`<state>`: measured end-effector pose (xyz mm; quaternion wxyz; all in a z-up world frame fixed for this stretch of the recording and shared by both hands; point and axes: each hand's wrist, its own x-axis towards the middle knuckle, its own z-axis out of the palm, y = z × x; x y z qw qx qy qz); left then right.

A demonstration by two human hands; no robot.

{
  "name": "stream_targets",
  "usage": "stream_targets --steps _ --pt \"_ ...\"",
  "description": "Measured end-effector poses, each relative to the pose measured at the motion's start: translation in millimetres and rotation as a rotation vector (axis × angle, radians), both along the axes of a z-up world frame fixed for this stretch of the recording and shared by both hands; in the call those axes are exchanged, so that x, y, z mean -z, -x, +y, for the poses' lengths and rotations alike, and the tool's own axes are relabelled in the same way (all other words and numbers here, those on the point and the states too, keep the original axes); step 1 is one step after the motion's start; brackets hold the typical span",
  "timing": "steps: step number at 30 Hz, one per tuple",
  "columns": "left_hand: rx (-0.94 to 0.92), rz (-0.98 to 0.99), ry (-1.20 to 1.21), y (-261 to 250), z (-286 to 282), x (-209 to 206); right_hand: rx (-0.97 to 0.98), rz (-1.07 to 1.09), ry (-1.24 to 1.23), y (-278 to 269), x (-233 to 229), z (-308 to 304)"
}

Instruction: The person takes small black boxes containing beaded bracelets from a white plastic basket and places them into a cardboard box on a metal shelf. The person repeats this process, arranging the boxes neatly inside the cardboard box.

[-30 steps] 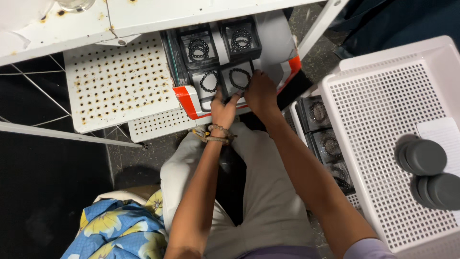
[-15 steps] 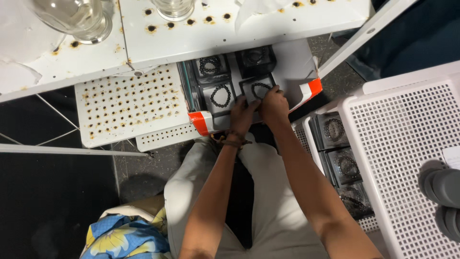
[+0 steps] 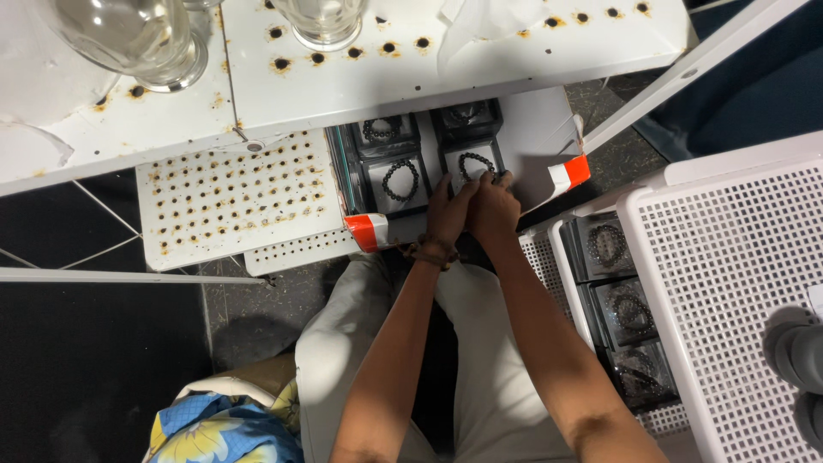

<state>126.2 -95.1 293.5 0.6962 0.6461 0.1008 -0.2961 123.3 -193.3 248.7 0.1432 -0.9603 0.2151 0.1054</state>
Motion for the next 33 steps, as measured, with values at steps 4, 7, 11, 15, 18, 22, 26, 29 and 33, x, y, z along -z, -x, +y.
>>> stream_targets --steps 4,7,11,15,18,22,26,29,33 --pt "-0.033 0.013 0.062 -1.4 -2.2 -18.8 0.006 -0.131 0.047 1.7 2.7 2.2" --pt "-0.04 -0.029 0.025 10.6 4.5 -32.8 -0.013 -0.239 0.12 9.7 7.2 1.0" --pt "-0.11 -0.228 -0.022 69.0 21.4 -46.6 -0.281 -0.496 -0.214 55.1 -24.0 5.0" --pt "-0.012 -0.426 -0.133 144.5 56.1 -11.8 -0.561 -0.427 -0.468 143.8 -10.3 20.5" --pt "0.142 -0.276 -0.152 177.1 93.9 16.2 -0.692 -0.277 -0.565 195.6 10.1 33.4" --pt "0.005 -0.37 -0.339 195.5 99.6 72.1 -0.747 -0.167 -0.459 220.8 46.0 54.1" --pt "0.442 -0.252 -0.604 207.3 99.2 95.7 -0.925 -0.014 -0.31 233.2 51.3 57.1" --pt "0.487 -0.252 -0.675 201.7 91.3 103.0 -0.962 -0.028 -0.222 229.9 43.7 58.2" --pt "0.454 -0.223 -0.575 213.9 100.4 94.9 -0.919 -0.016 -0.291 239.8 16.8 60.2"
